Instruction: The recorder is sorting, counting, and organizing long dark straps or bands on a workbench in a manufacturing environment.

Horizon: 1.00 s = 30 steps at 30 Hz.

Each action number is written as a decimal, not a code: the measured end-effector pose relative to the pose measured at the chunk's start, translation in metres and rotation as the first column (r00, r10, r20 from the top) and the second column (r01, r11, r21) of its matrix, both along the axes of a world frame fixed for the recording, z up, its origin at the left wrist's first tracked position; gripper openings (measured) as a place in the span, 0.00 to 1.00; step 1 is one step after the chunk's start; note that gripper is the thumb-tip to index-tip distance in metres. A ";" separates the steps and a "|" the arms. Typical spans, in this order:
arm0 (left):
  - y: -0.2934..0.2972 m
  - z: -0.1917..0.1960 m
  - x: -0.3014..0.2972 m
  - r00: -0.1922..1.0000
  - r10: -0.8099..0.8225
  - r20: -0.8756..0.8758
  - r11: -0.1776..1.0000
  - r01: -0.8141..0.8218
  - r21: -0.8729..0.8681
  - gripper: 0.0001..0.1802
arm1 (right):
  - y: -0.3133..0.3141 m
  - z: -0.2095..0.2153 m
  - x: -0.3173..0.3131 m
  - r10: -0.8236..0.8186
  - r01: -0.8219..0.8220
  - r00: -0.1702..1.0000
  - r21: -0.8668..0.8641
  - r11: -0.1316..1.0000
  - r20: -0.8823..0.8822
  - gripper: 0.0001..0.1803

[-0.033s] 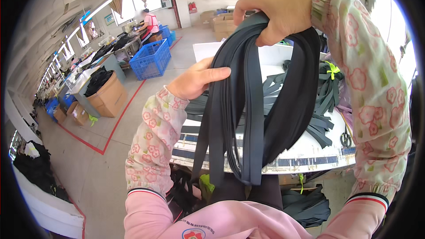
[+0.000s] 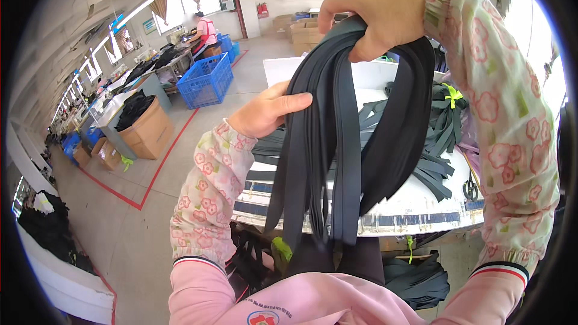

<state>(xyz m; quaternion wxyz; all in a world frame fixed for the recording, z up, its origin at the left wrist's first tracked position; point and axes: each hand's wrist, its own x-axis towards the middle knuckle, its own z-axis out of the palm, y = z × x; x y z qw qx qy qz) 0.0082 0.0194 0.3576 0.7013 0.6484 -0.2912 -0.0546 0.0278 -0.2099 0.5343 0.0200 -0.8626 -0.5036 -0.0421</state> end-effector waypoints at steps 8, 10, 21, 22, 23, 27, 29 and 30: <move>0.034 0.003 -0.007 0.995 -0.056 0.083 0.968 0.034 0.247 0.30 | 0.017 0.006 -0.026 -0.051 0.051 0.998 -0.010 0.999 0.024 0.26; 0.012 -0.005 -0.019 0.978 0.071 0.194 0.995 -0.084 0.056 0.38 | 0.021 0.001 -0.023 -0.016 0.014 0.999 0.036 0.999 0.036 0.26; -0.033 -0.037 -0.040 0.899 0.379 0.219 0.925 -0.360 -0.123 0.19 | 0.019 0.001 -0.032 0.097 -0.105 0.992 0.101 0.989 0.078 0.28; -0.036 -0.048 -0.041 0.935 0.313 0.165 0.949 -0.302 -0.086 0.24 | 0.013 0.005 -0.039 0.046 -0.056 0.995 0.126 0.990 0.083 0.28; -0.038 -0.060 -0.046 0.939 0.287 0.192 0.956 -0.292 -0.002 0.27 | 0.009 0.010 -0.048 0.039 -0.049 0.996 0.129 0.990 0.084 0.28; -0.039 -0.142 -0.070 0.950 0.281 0.139 0.957 -0.287 0.030 0.27 | 0.015 0.020 -0.066 -0.105 0.103 0.994 0.081 0.991 0.022 0.32; -0.055 -0.174 -0.069 0.970 0.228 0.077 0.971 -0.233 0.057 0.26 | -0.015 0.025 -0.074 -0.170 0.165 0.984 0.094 0.982 0.049 0.32; -0.055 -0.189 -0.074 0.968 0.251 0.004 0.964 -0.251 0.089 0.26 | -0.023 0.026 -0.073 -0.168 0.163 0.984 0.096 0.982 0.055 0.32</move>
